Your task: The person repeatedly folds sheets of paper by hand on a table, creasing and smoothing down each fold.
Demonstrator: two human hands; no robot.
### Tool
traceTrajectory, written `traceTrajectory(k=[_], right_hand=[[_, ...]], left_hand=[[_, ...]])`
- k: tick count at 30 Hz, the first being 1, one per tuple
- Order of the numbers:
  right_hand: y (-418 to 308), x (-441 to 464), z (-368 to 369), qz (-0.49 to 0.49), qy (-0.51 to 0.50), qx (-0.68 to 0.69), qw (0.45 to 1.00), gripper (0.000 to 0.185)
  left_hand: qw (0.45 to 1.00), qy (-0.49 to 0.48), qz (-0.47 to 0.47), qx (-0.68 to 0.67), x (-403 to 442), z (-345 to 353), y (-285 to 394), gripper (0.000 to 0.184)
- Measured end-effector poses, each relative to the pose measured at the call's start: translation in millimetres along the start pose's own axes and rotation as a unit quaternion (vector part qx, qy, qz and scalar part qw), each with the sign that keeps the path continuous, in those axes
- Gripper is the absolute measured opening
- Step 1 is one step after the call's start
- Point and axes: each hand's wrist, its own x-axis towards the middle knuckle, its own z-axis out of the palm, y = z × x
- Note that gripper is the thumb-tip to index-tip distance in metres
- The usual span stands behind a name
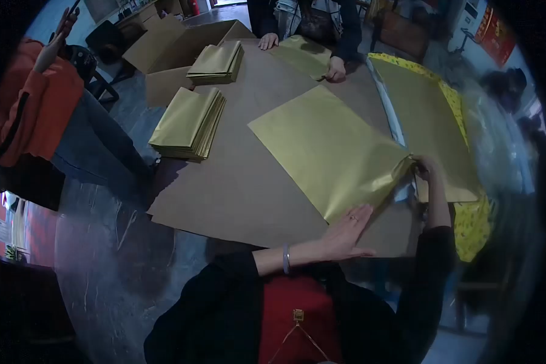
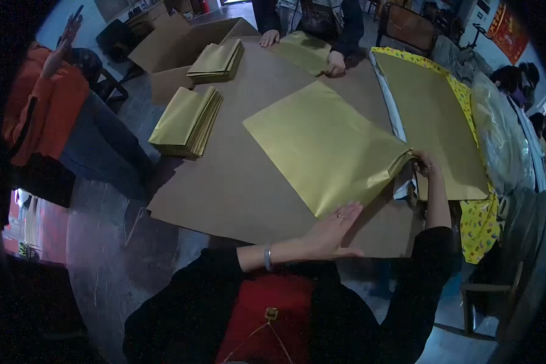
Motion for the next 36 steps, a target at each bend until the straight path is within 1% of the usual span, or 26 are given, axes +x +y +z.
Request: traceTrajectory(k=[2, 3, 5, 6, 8, 10, 11, 13, 14, 16, 17, 18, 19, 20, 21, 22, 23, 25, 26, 27, 29, 30, 31, 33, 35, 36], right_hand=[[9, -32, 19, -0.029, 0.065, -0.010, 0.997, 0.018], [14, -50, 27, 0.019, 0.025, 0.024, 0.999, 0.017], [18, -101, 51, 0.113, -0.047, 0.097, 0.988, 0.017], [26, -123, 58, 0.159, -0.080, 0.134, 0.975, 0.018], [71, -148, 68, 0.161, -0.059, 0.076, 0.982, 0.021], [63, -217, 103, 0.182, -0.064, 0.099, 0.976, 0.028], [73, -232, 109, 0.189, -0.050, 0.106, 0.975, 0.028], [90, -253, 119, 0.149, -0.107, 0.008, 0.983, 0.034], [94, -264, 119, 0.154, -0.099, 0.013, 0.983, 0.034], [95, -282, 122, 0.049, -0.145, -0.051, 0.987, 0.031], [100, -280, 118, 0.050, -0.142, -0.045, 0.988, 0.031], [101, -275, 116, 0.052, -0.139, -0.086, 0.985, 0.030], [102, -275, 113, 0.056, -0.136, -0.129, 0.981, 0.029], [106, -274, 116, 0.055, -0.135, -0.127, 0.981, 0.029], [97, -277, 132, -0.106, -0.088, -0.262, 0.955, 0.028], [90, -278, 145, -0.262, -0.035, -0.388, 0.883, 0.029], [91, -279, 153, -0.359, -0.107, -0.348, 0.859, 0.034], [89, -282, 165, -0.374, -0.212, -0.388, 0.815, 0.039], [98, -271, 166, -0.379, -0.243, -0.477, 0.755, 0.051], [95, -261, 165, -0.386, -0.240, -0.478, 0.752, 0.051], [88, -242, 164, -0.388, -0.239, -0.542, 0.706, 0.054], [84, -223, 165, -0.374, -0.232, -0.554, 0.707, 0.057], [73, -207, 167, -0.377, -0.231, -0.555, 0.705, 0.057], [47, -168, 174, -0.375, -0.208, -0.503, 0.751, 0.056], [28, -118, 177, -0.394, -0.189, -0.493, 0.752, 0.055], [19, -90, 183, -0.409, -0.171, -0.482, 0.756, 0.054]], left_hand=[[0.999, 0.013, -0.043, 0.014, -4, 0, 11, 0.100], [0.997, 0.050, -0.038, 0.043, -5, 0, 13, 0.097], [0.978, 0.040, -0.071, 0.192, -11, -6, 9, 0.094], [0.962, 0.106, -0.080, 0.237, -17, 5, -5, 0.072], [0.939, 0.052, -0.086, 0.329, -41, -7, -30, 0.049], [0.933, 0.054, -0.054, 0.352, -69, -22, -41, 0.034], [0.945, 0.034, -0.041, 0.324, -83, -23, -49, 0.034], [0.956, 0.007, -0.024, 0.293, -110, -23, -52, 0.035], [0.954, 0.001, -0.029, 0.298, -121, -23, -46, 0.035], [0.953, -0.012, -0.033, 0.302, -142, -20, -36, 0.034], [0.955, -0.024, -0.072, 0.287, -149, -18, -32, 0.035], [0.955, -0.034, -0.112, 0.274, -156, -17, -31, 0.037], [0.957, -0.051, -0.107, 0.265, -159, -14, -30, 0.040], [0.957, -0.052, -0.104, 0.266, -159, -12, -31, 0.040], [0.951, -0.038, -0.074, 0.297, -155, -16, -26, 0.042], [0.944, -0.021, -0.042, 0.326, -149, -17, -24, 0.045], [0.943, -0.018, -0.040, 0.329, -145, -18, -24, 0.045], [0.949, -0.051, -0.045, 0.309, -139, -16, -28, 0.047], [0.952, -0.061, -0.044, 0.297, -149, -6, -39, 0.048], [0.950, -0.055, -0.042, 0.303, -154, -4, -42, 0.048], [0.958, -0.067, -0.051, 0.275, -154, -1, -46, 0.048], [0.960, -0.086, -0.075, 0.255, -147, -7, -41, 0.050], [0.960, -0.083, -0.074, 0.257, -144, -10, -38, 0.050], [0.957, -0.106, -0.081, 0.259, -143, -12, -35, 0.052], [0.960, -0.088, -0.074, 0.255, -148, -11, -39, 0.053], [0.958, -0.123, -0.078, 0.247, -148, -14, -39, 0.053]])
